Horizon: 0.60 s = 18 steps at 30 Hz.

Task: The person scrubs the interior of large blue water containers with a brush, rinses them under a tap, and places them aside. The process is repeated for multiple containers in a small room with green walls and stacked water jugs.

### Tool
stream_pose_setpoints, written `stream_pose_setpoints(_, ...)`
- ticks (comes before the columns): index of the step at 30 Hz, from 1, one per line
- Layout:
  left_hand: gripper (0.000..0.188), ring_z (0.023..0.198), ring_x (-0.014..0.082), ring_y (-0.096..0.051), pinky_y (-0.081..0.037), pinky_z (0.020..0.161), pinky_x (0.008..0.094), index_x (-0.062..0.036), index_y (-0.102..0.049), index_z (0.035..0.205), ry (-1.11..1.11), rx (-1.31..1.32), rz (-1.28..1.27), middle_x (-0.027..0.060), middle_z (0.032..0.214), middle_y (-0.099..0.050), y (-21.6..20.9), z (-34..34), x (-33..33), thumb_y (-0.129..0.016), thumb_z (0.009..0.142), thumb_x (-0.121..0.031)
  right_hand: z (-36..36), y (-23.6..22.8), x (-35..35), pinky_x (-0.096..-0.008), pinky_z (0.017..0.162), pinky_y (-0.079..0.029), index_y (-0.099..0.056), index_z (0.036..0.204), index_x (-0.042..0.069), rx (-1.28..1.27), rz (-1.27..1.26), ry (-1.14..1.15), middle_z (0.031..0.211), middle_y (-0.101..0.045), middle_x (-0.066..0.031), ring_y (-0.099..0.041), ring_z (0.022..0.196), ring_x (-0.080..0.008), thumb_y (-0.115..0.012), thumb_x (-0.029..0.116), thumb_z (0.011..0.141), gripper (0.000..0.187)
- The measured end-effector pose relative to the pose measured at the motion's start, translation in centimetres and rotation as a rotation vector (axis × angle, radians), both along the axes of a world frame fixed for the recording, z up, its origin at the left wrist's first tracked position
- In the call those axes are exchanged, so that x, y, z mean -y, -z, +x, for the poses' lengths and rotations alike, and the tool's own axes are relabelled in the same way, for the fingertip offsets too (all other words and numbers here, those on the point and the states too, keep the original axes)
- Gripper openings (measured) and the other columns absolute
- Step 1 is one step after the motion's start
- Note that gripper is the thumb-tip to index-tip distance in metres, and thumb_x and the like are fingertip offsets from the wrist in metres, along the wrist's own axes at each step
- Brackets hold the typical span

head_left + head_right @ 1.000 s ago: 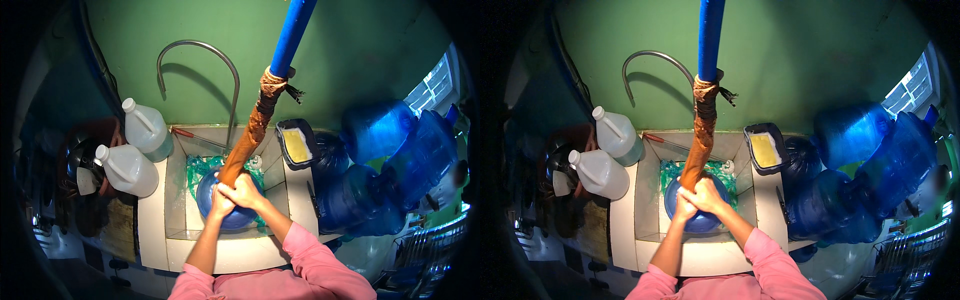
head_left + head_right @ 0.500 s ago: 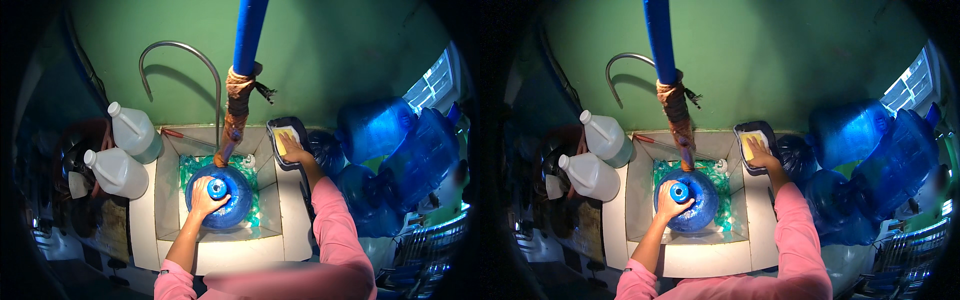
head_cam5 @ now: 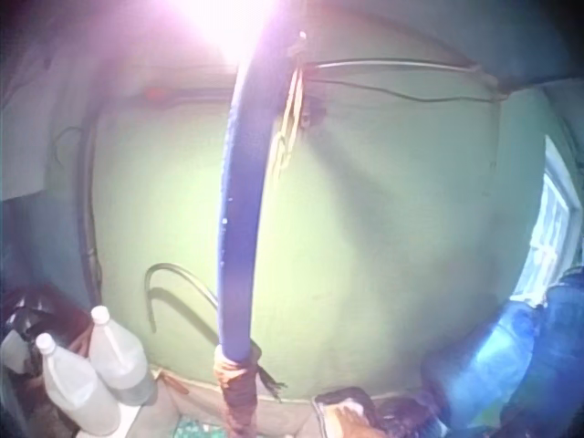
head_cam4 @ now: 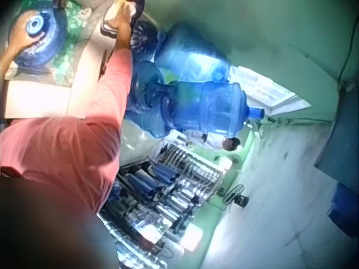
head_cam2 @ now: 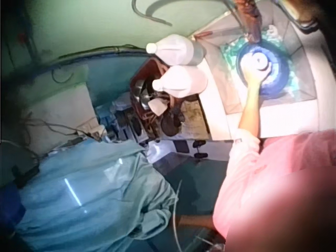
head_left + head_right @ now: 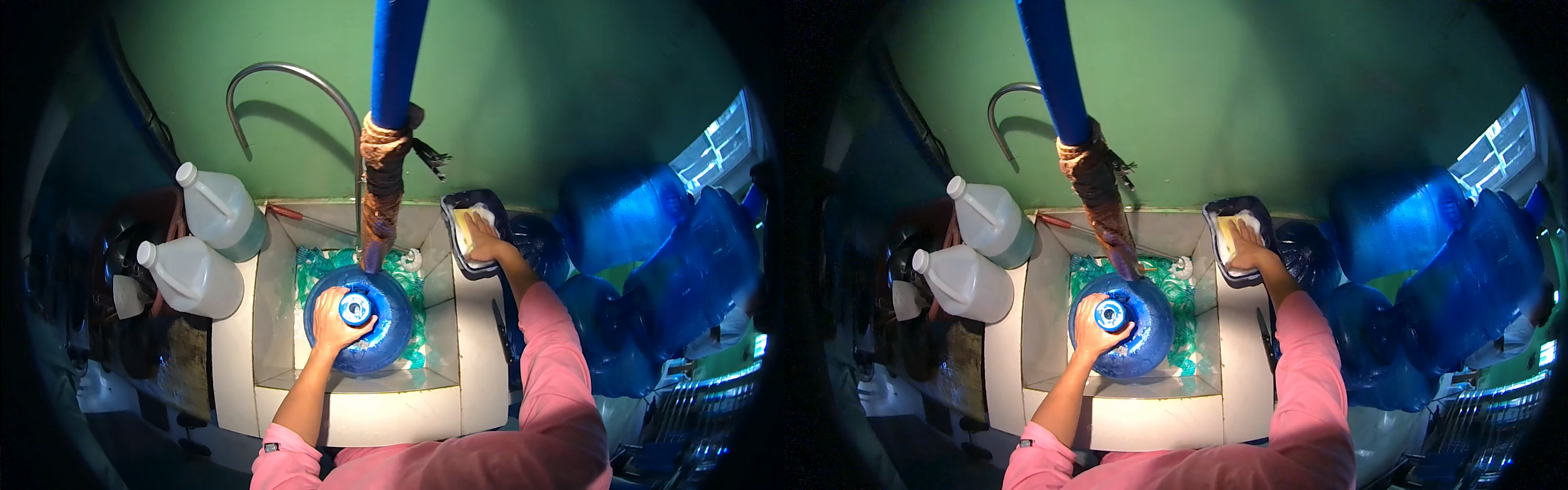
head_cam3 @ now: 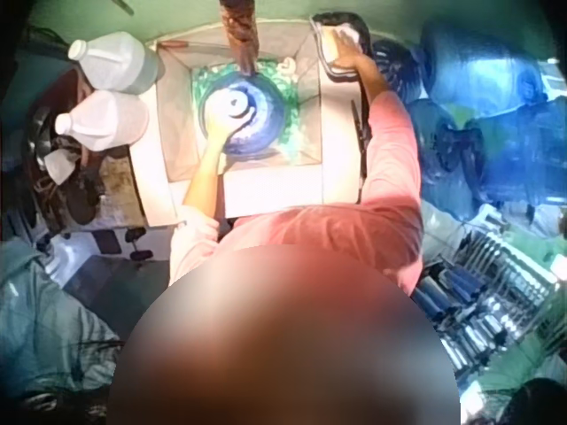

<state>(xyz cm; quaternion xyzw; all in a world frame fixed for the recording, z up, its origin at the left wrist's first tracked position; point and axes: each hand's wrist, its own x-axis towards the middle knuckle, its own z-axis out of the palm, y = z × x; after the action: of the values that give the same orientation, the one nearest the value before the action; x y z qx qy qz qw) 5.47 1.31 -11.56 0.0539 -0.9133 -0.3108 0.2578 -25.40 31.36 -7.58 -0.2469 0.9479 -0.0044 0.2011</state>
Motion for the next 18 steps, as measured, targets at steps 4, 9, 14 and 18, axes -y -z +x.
stream_pose_setpoints(4,0.073,0.108,0.0353,-0.060,-0.044,0.098,0.0453,-0.0026,-0.061,0.110,-0.009,0.010,0.005,0.0155,0.110,-0.064,-0.4,0.2,-0.7,-0.091,0.058,-0.044,0.0,2.4,0.1,-0.0461,0.106,-0.043,-0.020,0.155,0.006,-0.061,0.048,-0.066,0.150,-0.037,-0.0257,-0.044,0.135,-0.0376,-0.077,0.016,0.072,0.101)
stream_pose_setpoints(9,0.072,0.108,0.0348,-0.060,-0.044,0.099,0.0454,-0.0032,-0.061,0.109,-0.003,-0.025,0.031,0.0155,0.111,-0.064,-0.7,0.7,-1.0,-0.091,0.058,-0.044,-3.0,3.4,-0.6,-0.0388,0.071,-0.059,-0.059,0.122,0.002,0.221,-0.677,0.387,0.097,-0.069,-0.0127,-0.069,0.080,-0.0278,-0.072,0.010,0.076,0.049)
stream_pose_setpoints(14,0.082,0.115,0.0350,-0.058,-0.042,0.104,0.0459,-0.0029,-0.058,0.122,0.014,0.031,-0.015,0.0167,0.118,-0.063,-0.4,0.5,-0.4,-0.089,0.061,-0.049,2.5,-4.4,0.8,-0.0359,0.084,-0.056,-0.053,0.136,0.002,1.125,-1.645,0.349,0.111,-0.066,-0.0108,-0.067,0.095,-0.0227,-0.059,0.028,0.096,0.048)
stream_pose_setpoints(18,0.088,0.113,0.0345,-0.058,-0.041,0.104,0.0455,-0.0031,-0.052,0.131,-0.122,0.001,0.077,0.0147,0.117,-0.063,-0.8,1.2,-3.0,-0.089,0.064,-0.047,15.9,-8.2,6.3,-0.0350,0.092,-0.052,-0.053,0.131,0.002,0.597,-1.424,0.102,0.114,-0.063,-0.0121,-0.063,0.104,-0.0237,-0.072,0.026,0.087,0.054)
